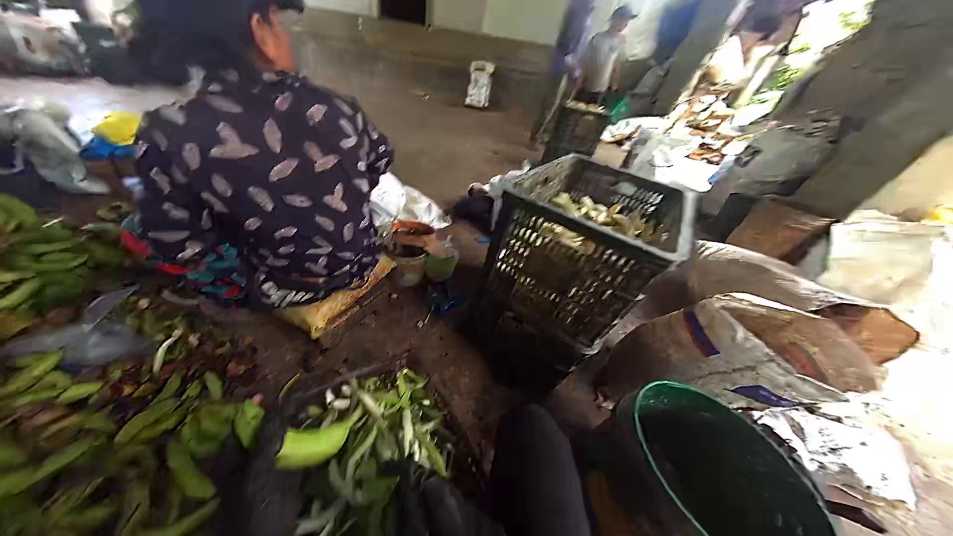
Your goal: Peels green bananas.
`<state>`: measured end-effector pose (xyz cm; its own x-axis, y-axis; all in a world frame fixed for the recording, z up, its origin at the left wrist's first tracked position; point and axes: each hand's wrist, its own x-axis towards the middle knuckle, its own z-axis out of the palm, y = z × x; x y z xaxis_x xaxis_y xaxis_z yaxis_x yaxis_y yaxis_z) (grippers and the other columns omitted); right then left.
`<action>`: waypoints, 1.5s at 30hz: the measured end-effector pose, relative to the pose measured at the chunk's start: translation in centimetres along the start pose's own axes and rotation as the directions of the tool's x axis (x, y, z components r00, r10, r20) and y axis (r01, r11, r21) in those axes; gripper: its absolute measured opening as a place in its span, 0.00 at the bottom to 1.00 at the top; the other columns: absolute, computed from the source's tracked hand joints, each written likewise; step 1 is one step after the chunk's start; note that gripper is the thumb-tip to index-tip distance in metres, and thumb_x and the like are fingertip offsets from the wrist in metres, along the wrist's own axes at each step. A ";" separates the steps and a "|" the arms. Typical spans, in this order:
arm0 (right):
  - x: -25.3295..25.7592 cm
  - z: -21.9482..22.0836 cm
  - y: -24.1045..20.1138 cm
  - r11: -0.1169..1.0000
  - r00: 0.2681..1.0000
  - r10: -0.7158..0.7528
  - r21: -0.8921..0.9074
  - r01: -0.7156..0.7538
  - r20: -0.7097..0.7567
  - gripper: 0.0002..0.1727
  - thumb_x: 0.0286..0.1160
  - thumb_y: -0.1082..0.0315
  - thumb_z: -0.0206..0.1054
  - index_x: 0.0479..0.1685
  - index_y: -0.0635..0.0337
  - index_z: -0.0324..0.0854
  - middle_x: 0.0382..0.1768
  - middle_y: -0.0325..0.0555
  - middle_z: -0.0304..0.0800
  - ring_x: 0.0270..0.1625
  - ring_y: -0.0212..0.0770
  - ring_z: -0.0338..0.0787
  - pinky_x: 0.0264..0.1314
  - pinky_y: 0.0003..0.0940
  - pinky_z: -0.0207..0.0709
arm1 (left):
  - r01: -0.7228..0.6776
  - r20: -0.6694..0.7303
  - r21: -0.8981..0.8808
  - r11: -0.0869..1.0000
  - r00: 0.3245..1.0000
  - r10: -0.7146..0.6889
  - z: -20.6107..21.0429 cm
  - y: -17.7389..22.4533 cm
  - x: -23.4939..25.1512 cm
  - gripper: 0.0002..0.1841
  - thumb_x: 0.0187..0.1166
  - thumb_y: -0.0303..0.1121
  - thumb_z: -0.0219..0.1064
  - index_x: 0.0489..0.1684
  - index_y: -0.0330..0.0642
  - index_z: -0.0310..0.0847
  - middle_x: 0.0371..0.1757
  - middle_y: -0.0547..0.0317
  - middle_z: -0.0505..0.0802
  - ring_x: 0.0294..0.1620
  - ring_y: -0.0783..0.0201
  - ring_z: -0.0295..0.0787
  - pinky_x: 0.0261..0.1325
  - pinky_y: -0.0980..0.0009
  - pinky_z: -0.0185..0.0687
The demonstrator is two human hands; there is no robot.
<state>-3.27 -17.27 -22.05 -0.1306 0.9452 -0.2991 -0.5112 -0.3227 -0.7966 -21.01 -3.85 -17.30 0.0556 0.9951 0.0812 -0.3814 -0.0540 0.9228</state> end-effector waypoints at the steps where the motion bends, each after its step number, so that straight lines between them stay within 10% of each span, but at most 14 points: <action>1: 0.5 0.0 0.2 0.999 0.996 -0.043 -0.007 0.044 0.072 0.27 0.90 0.51 0.42 0.81 0.53 0.62 0.33 0.37 0.91 0.21 0.29 0.82 0.24 0.26 0.80 | 0.032 -0.039 -0.155 0.987 0.998 -0.039 0.0 -1.3 -0.3 0.20 0.86 0.30 0.56 0.75 0.37 0.65 0.51 0.53 0.90 0.50 0.60 0.91 0.55 0.58 0.91; 7: 2.0 0.4 -1.1 0.951 0.937 -0.211 0.279 0.131 0.277 0.26 0.88 0.50 0.58 0.81 0.45 0.64 0.26 0.40 0.93 0.17 0.33 0.89 0.21 0.24 0.84 | 0.031 -0.063 -0.135 0.990 0.997 -0.040 0.6 -1.5 -1.0 0.29 0.75 0.27 0.72 0.75 0.36 0.66 0.53 0.49 0.91 0.50 0.58 0.92 0.56 0.60 0.91; 10: 3.2 0.5 -1.3 0.966 0.910 -0.173 0.243 0.083 0.377 0.19 0.90 0.49 0.55 0.39 0.51 0.84 0.25 0.42 0.93 0.18 0.33 0.90 0.20 0.25 0.85 | 0.044 -0.057 -0.019 0.999 0.997 -0.045 1.6 -0.8 -1.9 0.30 0.75 0.27 0.72 0.77 0.32 0.65 0.54 0.46 0.91 0.51 0.57 0.93 0.58 0.60 0.91; 13: 4.1 0.6 -1.4 0.985 0.938 -0.151 0.126 0.117 0.312 0.24 0.91 0.56 0.49 0.25 0.51 0.82 0.23 0.41 0.92 0.16 0.32 0.88 0.19 0.25 0.83 | 0.021 -0.034 0.050 0.999 0.999 -0.019 2.4 -0.7 -2.9 0.28 0.73 0.25 0.72 0.74 0.31 0.67 0.52 0.53 0.92 0.51 0.64 0.92 0.58 0.67 0.90; 16: 4.8 1.0 -1.3 0.992 0.984 -0.109 0.081 0.098 0.144 0.29 0.93 0.54 0.37 0.28 0.52 0.79 0.18 0.37 0.89 0.15 0.31 0.86 0.19 0.25 0.82 | -0.285 0.280 0.239 0.928 0.936 0.216 1.9 -1.8 -4.3 0.22 0.74 0.32 0.72 0.64 0.31 0.77 0.57 0.56 0.92 0.59 0.68 0.89 0.66 0.68 0.85; 20: 4.9 1.9 -1.8 0.955 0.987 0.156 0.254 -0.156 0.020 0.40 0.92 0.45 0.20 0.27 0.49 0.78 0.14 0.35 0.83 0.14 0.27 0.80 0.17 0.21 0.76 | -0.715 0.599 0.452 0.534 0.687 0.413 1.2 -3.0 -4.0 0.16 0.83 0.38 0.58 0.65 0.55 0.85 0.61 0.54 0.91 0.71 0.57 0.82 0.78 0.56 0.71; 22: 4.8 1.2 -1.4 0.942 0.964 0.257 0.208 -0.264 0.063 0.41 0.90 0.39 0.20 0.30 0.53 0.76 0.13 0.39 0.82 0.13 0.31 0.81 0.17 0.23 0.77 | -0.481 0.418 0.474 0.738 0.860 0.293 1.1 -1.7 -3.7 0.24 0.81 0.40 0.65 0.71 0.32 0.78 0.63 0.47 0.90 0.67 0.63 0.85 0.74 0.64 0.78; 24: 3.8 1.6 -1.5 0.969 0.969 0.246 0.007 -0.246 0.021 0.29 0.95 0.48 0.29 0.39 0.54 0.71 0.16 0.37 0.81 0.15 0.32 0.82 0.20 0.25 0.80 | -0.037 0.058 0.362 0.932 0.998 0.018 1.4 -0.4 -2.3 0.35 0.80 0.41 0.63 0.84 0.31 0.59 0.65 0.50 0.86 0.61 0.67 0.86 0.65 0.69 0.83; 27: 2.4 2.2 -0.7 0.901 0.975 -0.222 -0.377 0.215 0.025 0.21 0.85 0.52 0.60 0.58 0.63 0.71 0.35 0.35 0.85 0.28 0.29 0.86 0.34 0.27 0.86 | 0.239 -0.135 -0.056 0.969 0.960 -0.244 -0.2 -1.6 0.0 0.22 0.93 0.46 0.48 0.75 0.41 0.68 0.50 0.54 0.88 0.43 0.65 0.89 0.45 0.65 0.90; 30: 3.0 2.0 0.1 0.432 0.777 -0.591 -0.728 0.532 0.217 0.29 0.84 0.41 0.59 0.60 0.56 0.89 0.54 0.43 0.93 0.55 0.33 0.89 0.60 0.38 0.82 | 0.318 -0.046 -0.083 0.944 0.945 -0.323 0.6 -0.5 -0.3 0.19 0.94 0.38 0.46 0.70 0.35 0.73 0.41 0.51 0.90 0.34 0.62 0.90 0.36 0.67 0.90; 33: 5.9 2.2 -0.7 0.123 0.622 -0.756 -0.888 0.443 0.206 0.17 0.81 0.57 0.61 0.45 0.55 0.93 0.53 0.57 0.93 0.56 0.57 0.91 0.60 0.62 0.79 | 0.311 0.028 0.086 0.947 0.949 -0.314 1.9 0.2 -1.5 0.19 0.92 0.32 0.45 0.70 0.32 0.74 0.49 0.57 0.88 0.44 0.73 0.86 0.49 0.76 0.84; 37: 9.8 0.7 -4.0 0.206 0.628 -0.778 -0.958 0.201 -0.035 0.15 0.78 0.67 0.62 0.51 0.61 0.93 0.52 0.62 0.92 0.53 0.63 0.91 0.57 0.66 0.79 | 0.364 -0.017 0.121 0.924 0.931 -0.364 2.2 -0.3 -1.8 0.19 0.94 0.34 0.44 0.72 0.33 0.72 0.49 0.54 0.88 0.43 0.71 0.87 0.47 0.74 0.86; 41: 5.8 0.8 -1.4 0.304 0.711 -0.688 -0.831 0.466 0.147 0.15 0.79 0.66 0.59 0.48 0.63 0.91 0.53 0.58 0.92 0.55 0.51 0.91 0.59 0.55 0.83 | 0.303 -0.061 -0.055 0.951 0.950 -0.307 1.1 -1.1 -0.2 0.20 0.95 0.37 0.42 0.73 0.36 0.69 0.43 0.55 0.89 0.38 0.68 0.89 0.42 0.71 0.90; 45: 7.2 1.0 -1.9 0.086 0.627 -0.763 -0.939 0.334 0.154 0.12 0.75 0.67 0.64 0.45 0.61 0.93 0.51 0.61 0.92 0.54 0.63 0.91 0.59 0.67 0.78 | 0.376 0.028 -0.017 0.927 0.927 -0.375 2.0 -2.3 -0.7 0.20 0.96 0.36 0.39 0.70 0.36 0.71 0.44 0.56 0.89 0.39 0.70 0.88 0.43 0.73 0.87</action>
<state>-4.14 -9.80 -22.16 0.1778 0.8469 0.5011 0.7097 0.2424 -0.6615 -18.35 -4.56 -18.79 0.2201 0.9400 -0.2606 -0.3481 0.3252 0.8792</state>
